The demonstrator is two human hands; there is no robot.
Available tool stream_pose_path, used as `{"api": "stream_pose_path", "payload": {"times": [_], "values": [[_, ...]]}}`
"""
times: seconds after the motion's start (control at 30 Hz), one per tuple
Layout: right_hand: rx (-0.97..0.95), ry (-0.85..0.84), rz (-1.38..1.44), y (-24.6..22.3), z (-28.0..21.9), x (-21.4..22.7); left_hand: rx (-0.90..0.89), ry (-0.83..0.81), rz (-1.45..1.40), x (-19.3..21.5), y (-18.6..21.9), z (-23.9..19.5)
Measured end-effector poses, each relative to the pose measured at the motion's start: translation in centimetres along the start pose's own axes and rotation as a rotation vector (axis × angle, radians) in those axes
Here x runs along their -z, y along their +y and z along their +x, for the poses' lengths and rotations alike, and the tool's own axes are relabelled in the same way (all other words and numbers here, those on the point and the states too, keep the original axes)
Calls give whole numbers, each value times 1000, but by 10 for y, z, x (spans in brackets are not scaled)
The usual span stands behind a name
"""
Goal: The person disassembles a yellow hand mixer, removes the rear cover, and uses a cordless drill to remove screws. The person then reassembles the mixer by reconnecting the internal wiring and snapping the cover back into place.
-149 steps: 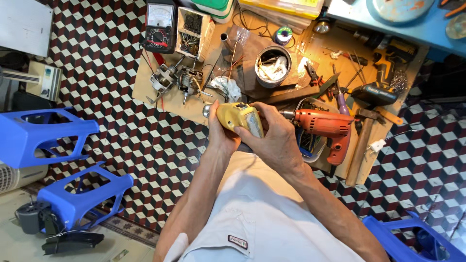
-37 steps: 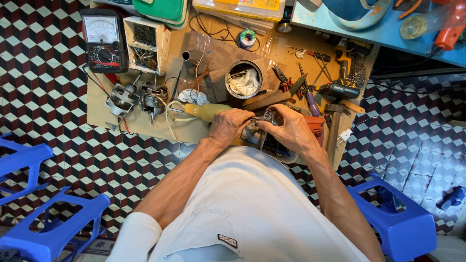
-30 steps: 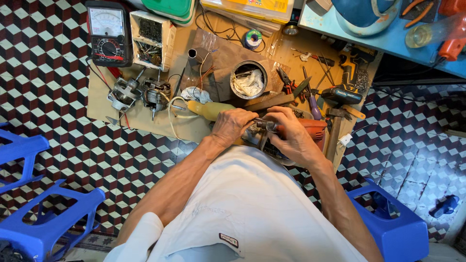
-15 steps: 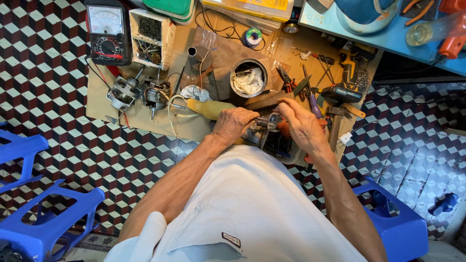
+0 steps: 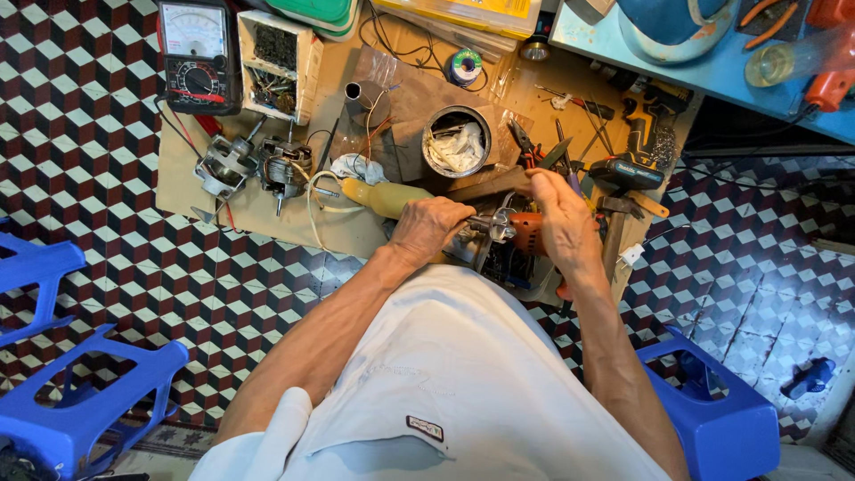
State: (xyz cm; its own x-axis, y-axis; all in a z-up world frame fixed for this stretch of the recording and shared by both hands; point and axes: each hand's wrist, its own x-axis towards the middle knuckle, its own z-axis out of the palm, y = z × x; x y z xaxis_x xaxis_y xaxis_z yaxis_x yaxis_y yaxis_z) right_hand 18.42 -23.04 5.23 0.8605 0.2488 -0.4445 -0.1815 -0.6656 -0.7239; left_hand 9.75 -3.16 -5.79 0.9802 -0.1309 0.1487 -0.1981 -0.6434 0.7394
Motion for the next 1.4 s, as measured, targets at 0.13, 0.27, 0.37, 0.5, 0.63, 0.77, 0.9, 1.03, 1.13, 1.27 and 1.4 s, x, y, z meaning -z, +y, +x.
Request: {"api": "stream_pose_path", "payload": {"times": [0.13,0.27,0.37,0.5,0.63,0.77,0.9,1.03,1.13,1.27,1.4], "values": [[-231,-172,-242,6,4,-11,-14,22,-10,-2,0,0],[-315,-263,-57,16,0,-21,-18,6,-13,-3,-2,-3],[-122,-246,54,24,-6,-23,-42,-26,-7,-4,-2,-4],[-17,-234,42,30,-14,-25,-39,-88,17,-3,-4,-4],[349,-162,-69,28,-23,-25,-64,-31,-21,2,-6,-2],[269,-97,-55,17,-26,-32,-58,17,-54,9,-6,-7],[203,-20,-45,-3,-28,-43,-124,77,120,13,-21,-11],[182,30,14,-27,-26,-60,-38,156,236,5,-39,-4],[234,82,9,-46,-23,-64,-31,191,136,7,-43,2],[459,91,-83,-67,-26,-46,-11,203,-61,21,-26,-4],[717,-137,-178,-77,-28,-4,-94,110,-147,32,-3,-6]]}}
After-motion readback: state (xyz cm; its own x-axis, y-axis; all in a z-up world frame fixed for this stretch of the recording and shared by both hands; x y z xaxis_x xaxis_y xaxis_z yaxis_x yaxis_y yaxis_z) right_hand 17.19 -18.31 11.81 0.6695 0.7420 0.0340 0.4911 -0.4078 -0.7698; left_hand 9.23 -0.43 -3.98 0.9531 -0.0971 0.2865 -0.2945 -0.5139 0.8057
